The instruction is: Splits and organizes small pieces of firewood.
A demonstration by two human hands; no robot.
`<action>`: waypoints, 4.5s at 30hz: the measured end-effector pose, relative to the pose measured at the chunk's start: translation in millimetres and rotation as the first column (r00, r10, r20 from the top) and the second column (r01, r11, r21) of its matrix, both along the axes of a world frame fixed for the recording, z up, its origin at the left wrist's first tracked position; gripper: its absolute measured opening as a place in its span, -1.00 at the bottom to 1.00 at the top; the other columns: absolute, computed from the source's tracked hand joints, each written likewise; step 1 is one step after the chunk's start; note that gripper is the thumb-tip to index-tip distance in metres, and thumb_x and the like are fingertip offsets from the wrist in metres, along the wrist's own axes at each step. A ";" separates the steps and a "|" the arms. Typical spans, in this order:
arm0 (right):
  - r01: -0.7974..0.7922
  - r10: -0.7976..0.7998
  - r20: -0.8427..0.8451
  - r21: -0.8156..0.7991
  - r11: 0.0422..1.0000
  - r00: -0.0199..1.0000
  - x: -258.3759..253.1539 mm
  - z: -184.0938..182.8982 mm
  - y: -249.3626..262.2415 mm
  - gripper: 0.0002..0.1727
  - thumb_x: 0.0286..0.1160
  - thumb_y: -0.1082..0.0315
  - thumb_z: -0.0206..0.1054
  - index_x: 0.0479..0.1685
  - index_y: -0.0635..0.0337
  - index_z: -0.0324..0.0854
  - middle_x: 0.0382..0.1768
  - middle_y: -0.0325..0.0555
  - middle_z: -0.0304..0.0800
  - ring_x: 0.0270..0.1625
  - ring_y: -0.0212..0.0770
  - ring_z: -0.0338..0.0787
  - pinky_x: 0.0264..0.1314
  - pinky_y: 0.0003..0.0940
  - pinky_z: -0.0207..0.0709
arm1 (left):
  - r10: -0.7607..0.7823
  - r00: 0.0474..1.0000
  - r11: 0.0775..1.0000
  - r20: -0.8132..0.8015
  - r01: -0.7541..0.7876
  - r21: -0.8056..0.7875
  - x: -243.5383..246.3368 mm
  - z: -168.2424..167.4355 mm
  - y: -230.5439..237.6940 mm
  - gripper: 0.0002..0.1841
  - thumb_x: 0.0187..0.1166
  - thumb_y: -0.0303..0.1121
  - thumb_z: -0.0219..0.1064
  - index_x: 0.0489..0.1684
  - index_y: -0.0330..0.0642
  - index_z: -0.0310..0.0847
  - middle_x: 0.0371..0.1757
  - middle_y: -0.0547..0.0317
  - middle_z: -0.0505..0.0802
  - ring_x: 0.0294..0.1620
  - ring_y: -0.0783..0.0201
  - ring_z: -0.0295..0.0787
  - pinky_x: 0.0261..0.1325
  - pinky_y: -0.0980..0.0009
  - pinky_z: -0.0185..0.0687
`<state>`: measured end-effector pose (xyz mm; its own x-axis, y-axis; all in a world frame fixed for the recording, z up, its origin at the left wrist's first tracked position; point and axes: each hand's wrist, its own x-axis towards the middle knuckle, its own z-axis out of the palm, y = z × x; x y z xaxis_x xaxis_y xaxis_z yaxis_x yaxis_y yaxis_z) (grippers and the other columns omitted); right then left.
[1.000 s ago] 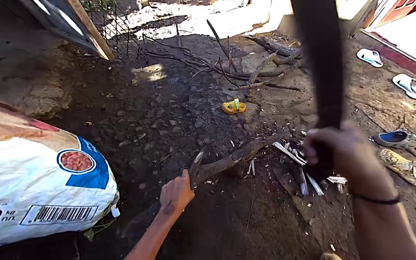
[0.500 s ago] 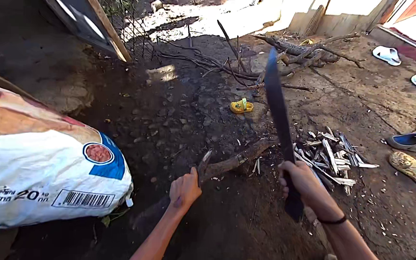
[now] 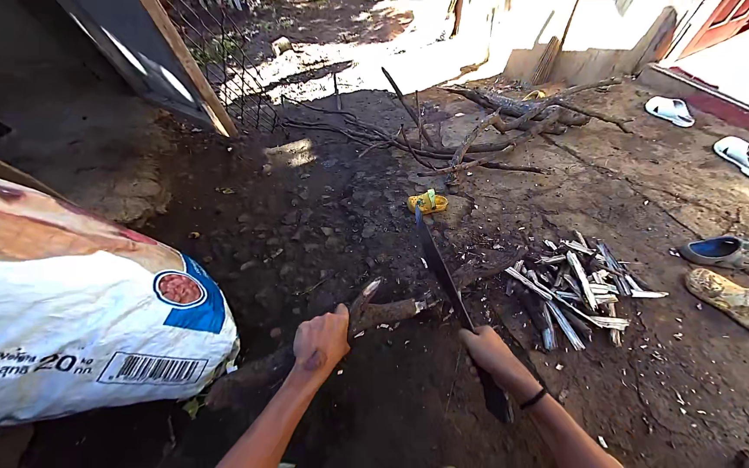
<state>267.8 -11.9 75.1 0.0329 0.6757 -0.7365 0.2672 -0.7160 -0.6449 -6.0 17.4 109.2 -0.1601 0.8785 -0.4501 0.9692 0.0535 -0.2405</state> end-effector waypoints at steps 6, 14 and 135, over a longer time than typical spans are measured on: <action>0.043 0.075 -0.189 0.555 0.831 0.979 11.7 94.8 12.5 -0.70 0.70 0.37 0.06 -0.46 0.16 0.53 -0.77 -0.24 0.58 -0.76 -0.36 0.60 -0.65 -0.47 0.58 | 0.011 1.000 1.000 -0.004 -0.011 0.022 -7.1 2.3 1.1 -0.38 0.33 -0.31 0.50 0.45 -0.15 0.46 0.00 -0.19 0.86 0.07 -0.22 0.85 0.03 -0.16 0.66; 0.160 0.031 -0.272 0.649 0.743 0.962 48.3 115.2 -5.6 -0.73 0.56 0.36 0.08 -0.54 0.05 0.54 -0.77 -0.28 0.59 -0.76 -0.39 0.60 -0.68 -0.52 0.56 | 0.474 0.706 0.715 0.526 -0.658 0.237 -81.5 -66.9 -73.0 -0.23 0.37 -0.24 0.60 0.59 -0.38 0.39 0.12 -0.55 0.78 0.23 -0.52 0.72 0.26 -0.47 0.51; 0.556 -0.612 -0.013 0.434 0.709 0.791 276.7 37.5 -153.6 -0.77 0.61 0.18 0.09 -0.38 -0.06 0.57 -0.71 -0.44 0.60 -0.71 -0.48 0.62 -0.66 -0.50 0.57 | -0.664 -0.086 0.725 0.743 0.168 0.667 484.9 -46.7 -30.0 -0.41 0.20 -0.04 0.68 0.02 -0.37 0.71 -0.07 -0.01 0.86 -0.03 0.26 0.80 0.07 0.41 0.72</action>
<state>544.5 -165.5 112.7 0.5902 0.7174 -0.3702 -0.0212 -0.4446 -0.8955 478.9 -12.7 62.5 0.6037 0.6613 0.4451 0.1616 -0.6483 0.7440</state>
